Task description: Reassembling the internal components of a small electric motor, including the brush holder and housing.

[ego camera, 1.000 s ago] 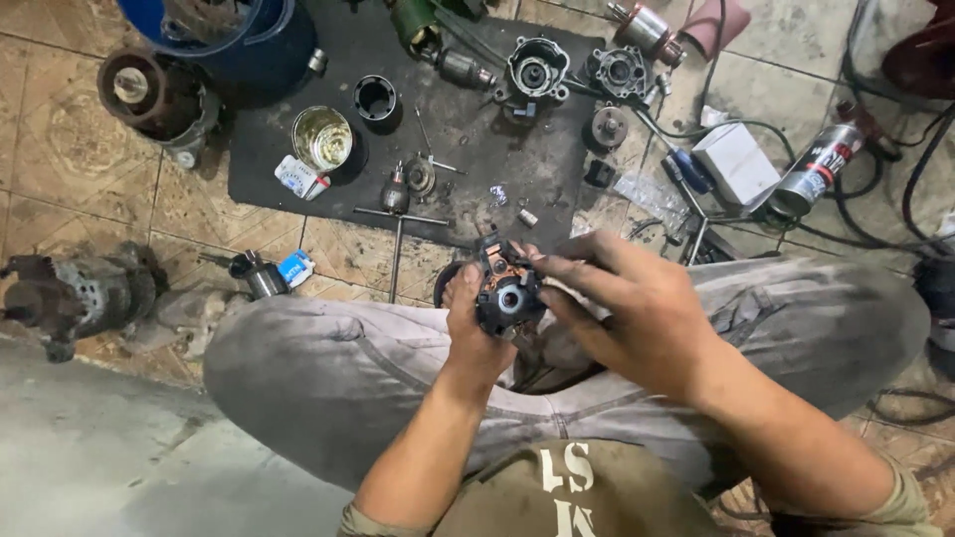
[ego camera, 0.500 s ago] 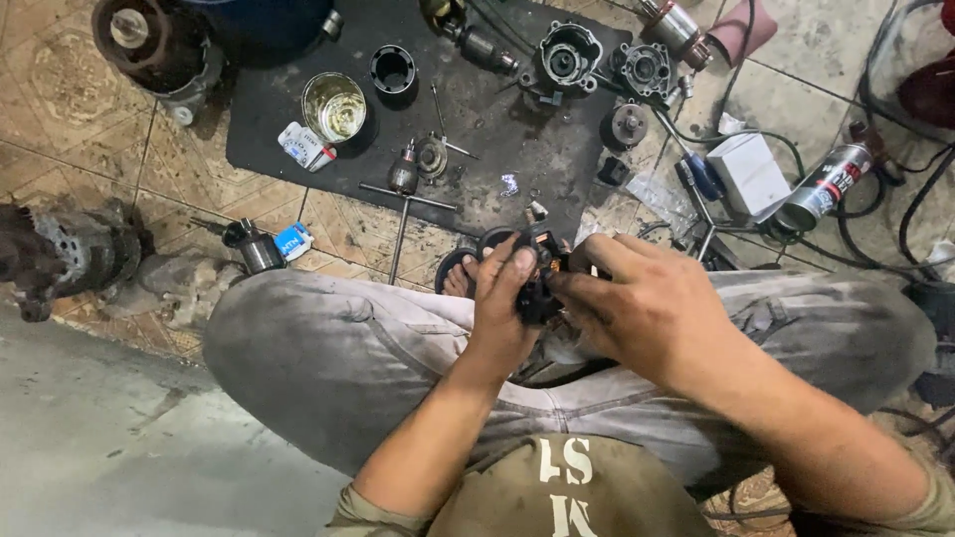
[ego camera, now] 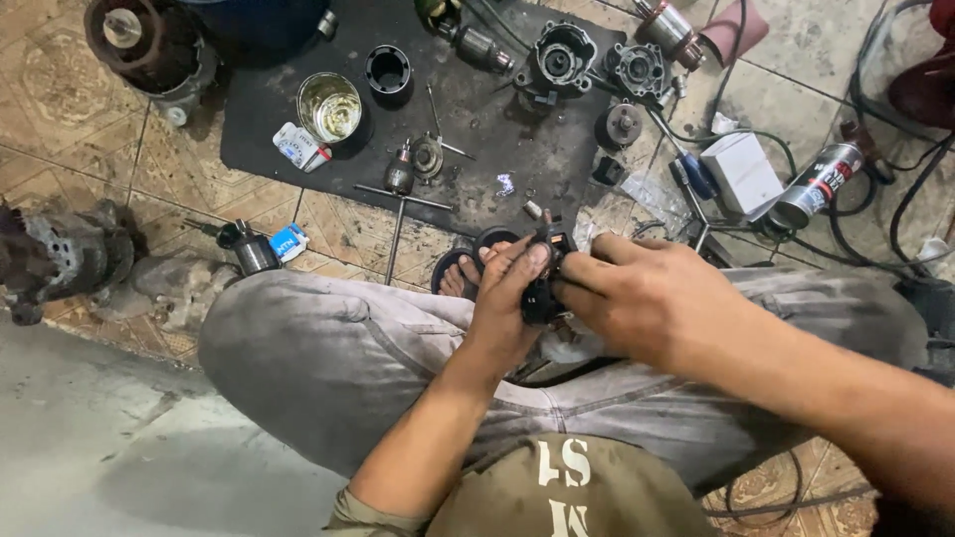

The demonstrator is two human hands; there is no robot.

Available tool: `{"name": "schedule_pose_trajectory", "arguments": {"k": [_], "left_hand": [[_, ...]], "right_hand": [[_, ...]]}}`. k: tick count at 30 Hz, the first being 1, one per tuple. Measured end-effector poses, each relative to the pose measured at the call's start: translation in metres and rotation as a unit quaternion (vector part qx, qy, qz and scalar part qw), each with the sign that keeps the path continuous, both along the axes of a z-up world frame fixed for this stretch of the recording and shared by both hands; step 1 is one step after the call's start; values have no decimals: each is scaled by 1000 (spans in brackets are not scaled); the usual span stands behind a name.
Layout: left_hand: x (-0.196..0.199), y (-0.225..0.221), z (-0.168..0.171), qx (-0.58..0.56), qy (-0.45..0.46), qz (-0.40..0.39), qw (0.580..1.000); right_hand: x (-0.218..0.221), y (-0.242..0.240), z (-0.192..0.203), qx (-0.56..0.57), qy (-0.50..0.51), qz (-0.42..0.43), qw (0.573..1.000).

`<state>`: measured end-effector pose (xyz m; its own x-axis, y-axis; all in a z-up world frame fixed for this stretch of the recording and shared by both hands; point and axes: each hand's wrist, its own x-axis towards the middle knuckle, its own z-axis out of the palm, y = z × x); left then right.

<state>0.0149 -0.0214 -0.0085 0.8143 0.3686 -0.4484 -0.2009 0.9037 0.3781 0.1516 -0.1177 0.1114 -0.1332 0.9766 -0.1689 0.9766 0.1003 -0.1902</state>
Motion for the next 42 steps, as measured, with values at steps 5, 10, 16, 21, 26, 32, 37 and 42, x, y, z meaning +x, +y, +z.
{"name": "schedule_pose_trajectory", "arguments": {"k": [5, 10, 16, 21, 26, 32, 37, 42], "left_hand": [[-3, 2, 9, -30, 48, -26, 998], [1, 1, 10, -73, 136, -24, 988], [6, 4, 20, -26, 95, -56, 994], [11, -11, 1, 34, 107, 47, 993], [11, -5, 33, 44, 118, 49, 991], [8, -3, 39, 74, 134, 6, 988], [9, -3, 45, 68, 127, -2, 990], [9, -8, 42, 44, 113, 62, 991]], "right_hand": [[14, 2, 11, 93, 167, -4, 981], [9, -4, 3, 112, 139, -34, 983], [8, -7, -11, 99, 46, 20, 994], [-5, -4, -24, 165, -104, 16, 981], [9, -6, -19, 151, -9, 6, 988], [3, -9, -19, 157, -75, 73, 982], [-6, -6, -9, 154, -137, 94, 974], [6, -12, -2, 159, -40, 44, 985]]}}
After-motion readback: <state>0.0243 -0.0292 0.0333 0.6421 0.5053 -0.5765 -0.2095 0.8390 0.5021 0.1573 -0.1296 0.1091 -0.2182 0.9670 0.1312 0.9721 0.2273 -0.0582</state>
